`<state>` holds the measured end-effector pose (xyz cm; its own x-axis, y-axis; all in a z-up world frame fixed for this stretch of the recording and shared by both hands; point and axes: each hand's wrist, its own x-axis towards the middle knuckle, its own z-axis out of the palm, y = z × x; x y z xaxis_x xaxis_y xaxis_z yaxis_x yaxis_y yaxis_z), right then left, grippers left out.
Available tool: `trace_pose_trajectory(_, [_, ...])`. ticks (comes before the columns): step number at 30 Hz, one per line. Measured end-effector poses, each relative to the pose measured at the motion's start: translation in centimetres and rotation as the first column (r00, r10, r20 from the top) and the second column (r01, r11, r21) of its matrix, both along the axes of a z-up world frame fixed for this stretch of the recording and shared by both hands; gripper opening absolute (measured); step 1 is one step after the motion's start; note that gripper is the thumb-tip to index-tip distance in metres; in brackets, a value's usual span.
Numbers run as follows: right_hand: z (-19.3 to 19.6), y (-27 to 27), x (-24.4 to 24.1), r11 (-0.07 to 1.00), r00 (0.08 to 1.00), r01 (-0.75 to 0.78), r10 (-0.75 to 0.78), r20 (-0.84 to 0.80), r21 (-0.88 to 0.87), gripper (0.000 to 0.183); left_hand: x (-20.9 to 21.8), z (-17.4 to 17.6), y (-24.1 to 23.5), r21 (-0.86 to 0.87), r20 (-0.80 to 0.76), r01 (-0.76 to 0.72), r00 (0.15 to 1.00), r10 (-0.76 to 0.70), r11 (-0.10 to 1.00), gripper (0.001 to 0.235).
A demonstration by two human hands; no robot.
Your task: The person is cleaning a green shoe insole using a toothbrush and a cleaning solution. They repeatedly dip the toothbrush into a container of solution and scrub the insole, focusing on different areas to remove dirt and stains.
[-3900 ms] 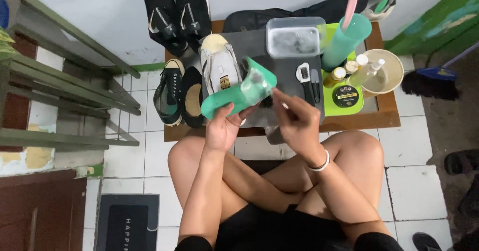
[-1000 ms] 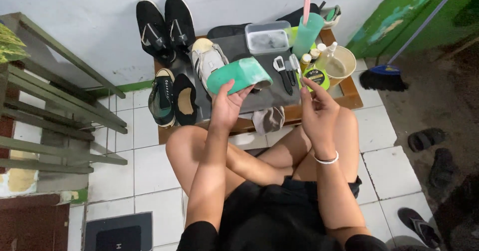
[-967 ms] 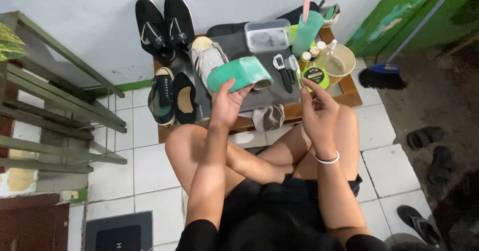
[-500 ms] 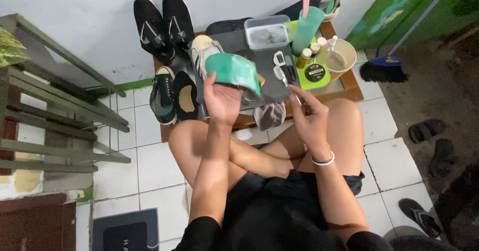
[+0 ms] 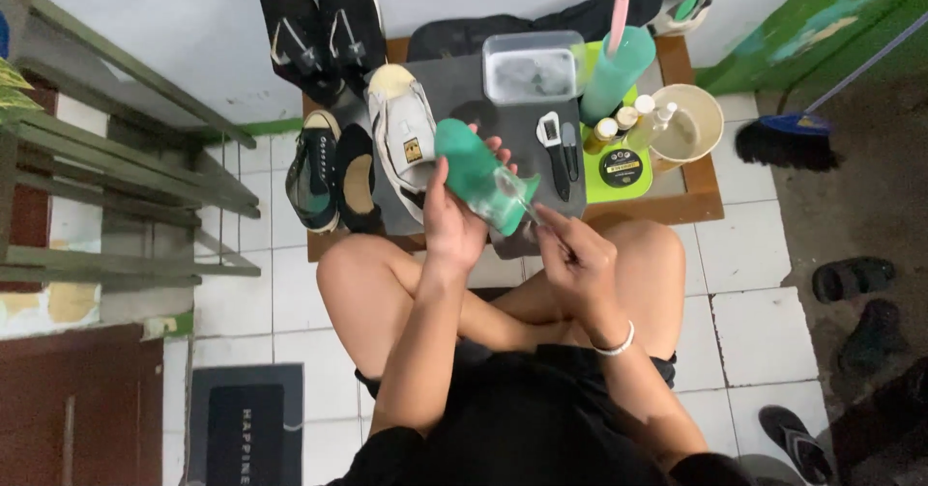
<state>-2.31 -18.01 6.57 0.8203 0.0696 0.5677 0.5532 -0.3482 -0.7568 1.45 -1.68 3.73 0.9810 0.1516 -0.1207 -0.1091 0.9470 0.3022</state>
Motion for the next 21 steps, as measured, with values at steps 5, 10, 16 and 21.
trace_pose_trajectory(5, [0.5, -0.2, 1.6, 0.996, 0.998, -0.035, 0.039, 0.047, -0.077, 0.022, 1.1, 0.9, -0.9, -0.051, 0.003, 0.023, 1.0, -0.023, 0.998, 0.058])
trace_pose_trajectory(10, [1.3, -0.7, 3.0, 0.994, 0.996, -0.073, 0.077, 0.052, -0.083, 0.02, 2.2, 0.6, -1.0, 0.004, 0.052, 0.068, 0.996, -0.068, 0.998, 0.062])
trace_pose_trajectory(16, [1.2, -0.8, 2.5, 0.988, 0.988, 0.035, -0.011, 0.156, -0.15, 0.021, 1.5, 1.2, -1.0, -0.03, 0.033, 0.117, 0.993, -0.116, 0.993, 0.063])
trace_pose_trajectory(21, [2.8, -0.8, 2.0, 0.987, 0.997, -0.007, 0.018, 0.069, -0.163, 0.017, 0.6, 1.8, -0.6, 0.037, 0.077, 0.12, 0.989, -0.123, 0.992, 0.061])
